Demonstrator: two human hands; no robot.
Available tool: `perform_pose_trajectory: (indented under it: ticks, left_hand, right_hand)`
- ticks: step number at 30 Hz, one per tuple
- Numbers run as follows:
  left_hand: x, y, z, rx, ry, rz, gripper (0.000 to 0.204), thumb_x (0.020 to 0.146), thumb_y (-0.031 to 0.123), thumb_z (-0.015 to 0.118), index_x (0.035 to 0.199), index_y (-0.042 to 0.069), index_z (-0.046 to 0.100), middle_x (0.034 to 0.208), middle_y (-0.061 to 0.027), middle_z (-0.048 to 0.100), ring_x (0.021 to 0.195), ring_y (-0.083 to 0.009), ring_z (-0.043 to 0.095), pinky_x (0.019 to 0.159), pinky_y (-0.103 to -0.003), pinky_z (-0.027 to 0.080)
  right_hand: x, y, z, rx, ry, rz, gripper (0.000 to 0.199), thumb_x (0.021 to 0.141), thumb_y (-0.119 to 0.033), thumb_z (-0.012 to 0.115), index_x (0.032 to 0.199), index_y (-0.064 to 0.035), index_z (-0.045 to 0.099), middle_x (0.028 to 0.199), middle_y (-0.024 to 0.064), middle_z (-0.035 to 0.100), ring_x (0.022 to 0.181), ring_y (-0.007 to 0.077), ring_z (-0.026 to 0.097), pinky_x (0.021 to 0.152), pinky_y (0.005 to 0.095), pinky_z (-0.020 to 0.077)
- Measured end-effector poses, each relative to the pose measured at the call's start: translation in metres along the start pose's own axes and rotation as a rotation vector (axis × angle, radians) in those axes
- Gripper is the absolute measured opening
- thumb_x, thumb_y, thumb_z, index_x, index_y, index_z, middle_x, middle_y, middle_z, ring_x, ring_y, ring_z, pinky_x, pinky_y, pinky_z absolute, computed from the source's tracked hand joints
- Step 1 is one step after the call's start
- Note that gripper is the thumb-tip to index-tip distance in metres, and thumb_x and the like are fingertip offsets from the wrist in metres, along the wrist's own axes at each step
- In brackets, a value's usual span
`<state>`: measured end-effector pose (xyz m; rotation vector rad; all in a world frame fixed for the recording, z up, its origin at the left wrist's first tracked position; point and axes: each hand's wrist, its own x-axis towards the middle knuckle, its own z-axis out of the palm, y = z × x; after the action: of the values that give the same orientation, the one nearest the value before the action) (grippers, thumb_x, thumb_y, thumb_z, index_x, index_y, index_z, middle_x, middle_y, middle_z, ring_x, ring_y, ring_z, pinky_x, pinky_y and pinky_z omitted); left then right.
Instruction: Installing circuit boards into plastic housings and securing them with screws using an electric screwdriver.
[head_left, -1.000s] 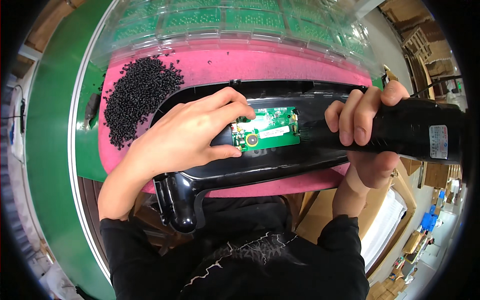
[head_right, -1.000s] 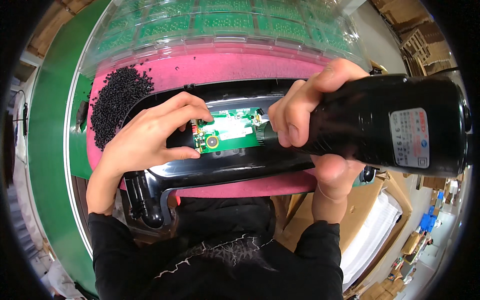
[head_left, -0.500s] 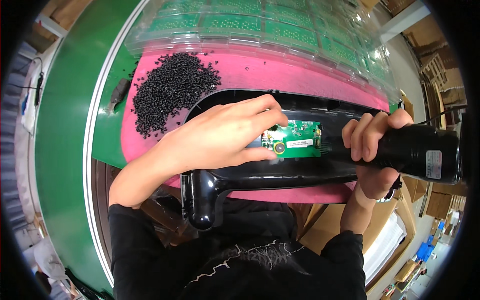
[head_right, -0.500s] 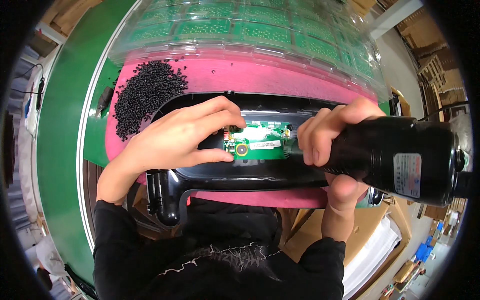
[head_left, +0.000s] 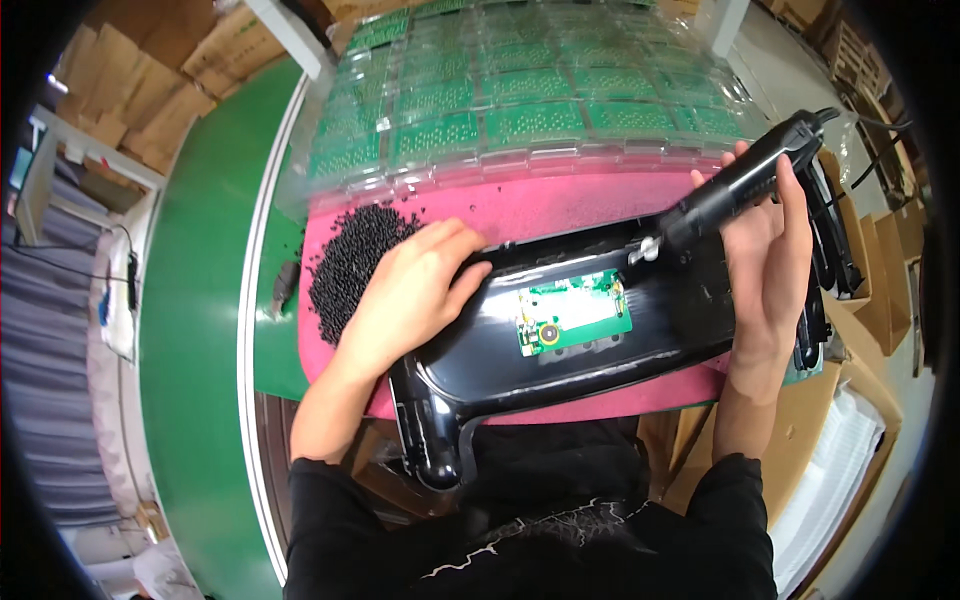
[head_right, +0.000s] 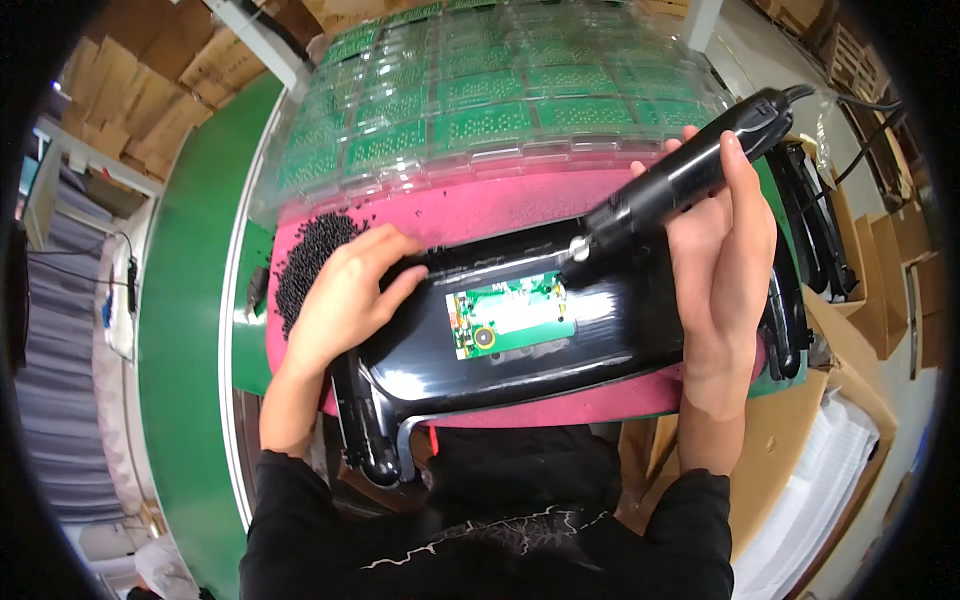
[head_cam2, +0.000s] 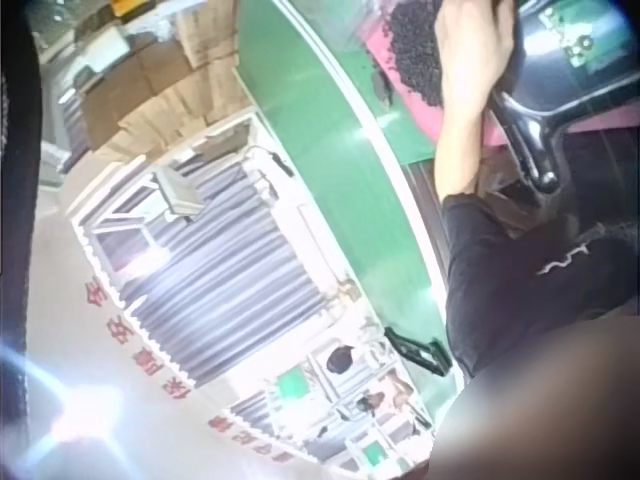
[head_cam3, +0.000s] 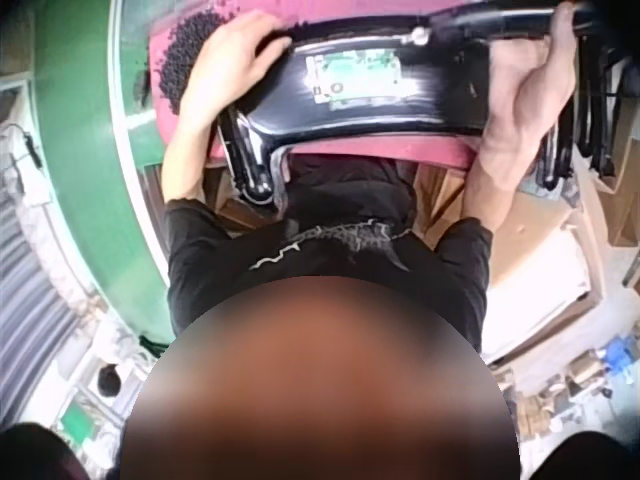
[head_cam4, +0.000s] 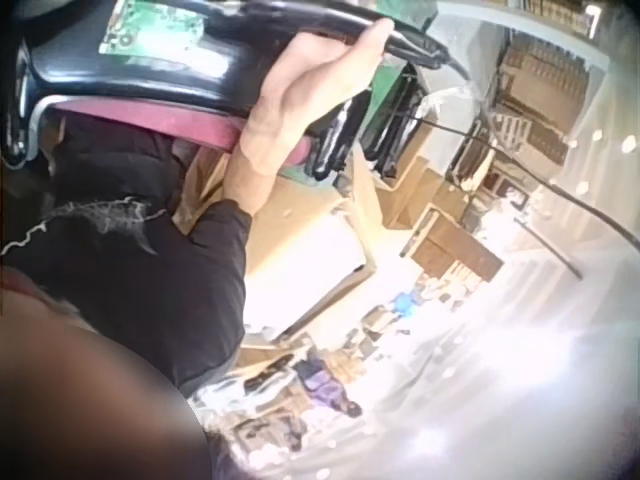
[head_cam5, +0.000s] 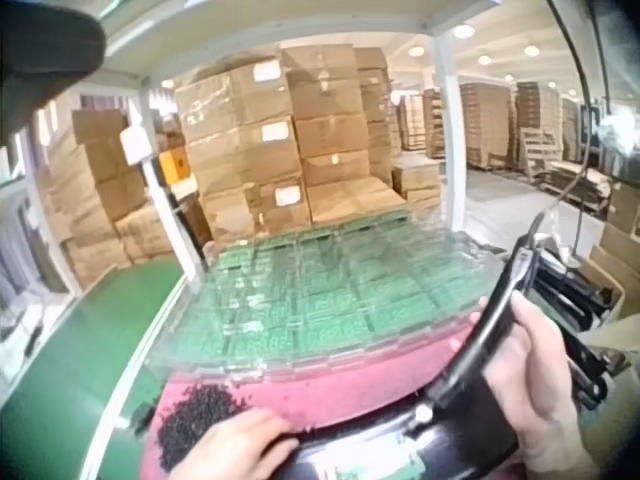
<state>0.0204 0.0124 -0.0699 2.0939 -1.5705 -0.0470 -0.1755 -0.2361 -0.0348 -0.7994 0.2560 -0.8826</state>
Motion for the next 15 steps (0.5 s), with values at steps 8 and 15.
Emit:
perform_pose_trajectory:
  ticks: [8, 15]
  left_hand:
    - [-0.006, 0.022, -0.010, 0.170, -0.051, 0.058, 0.017, 0.081, 0.015, 0.071, 0.080, 0.000, 0.064, 0.077, -0.0138, 0.057, 0.073, -0.0354, 0.061, 0.062, -0.041, 0.047]
    - [-0.074, 0.055, -0.057, 0.225, 0.444, 0.001, 0.021, 0.073, -0.007, 0.066, 0.092, 0.000, 0.070, 0.088, -0.0128, 0.064, 0.076, -0.0267, 0.065, 0.070, -0.035, 0.053]
  right_hand:
    - [-0.019, 0.006, 0.020, -0.662, 0.051, -0.831, 0.069, 0.084, 0.000, 0.064, 0.143, 0.0033, 0.027, 0.145, 0.0143, 0.033, 0.126, 0.0234, 0.037, 0.102, 0.0461, 0.0413]
    - [-0.049, -0.001, 0.014, -0.626, -0.054, -1.609, 0.046, 0.074, -0.005, 0.061, 0.116, -0.0172, 0.046, 0.098, 0.0102, 0.049, 0.082, 0.0247, 0.046, 0.066, 0.0386, 0.0461]
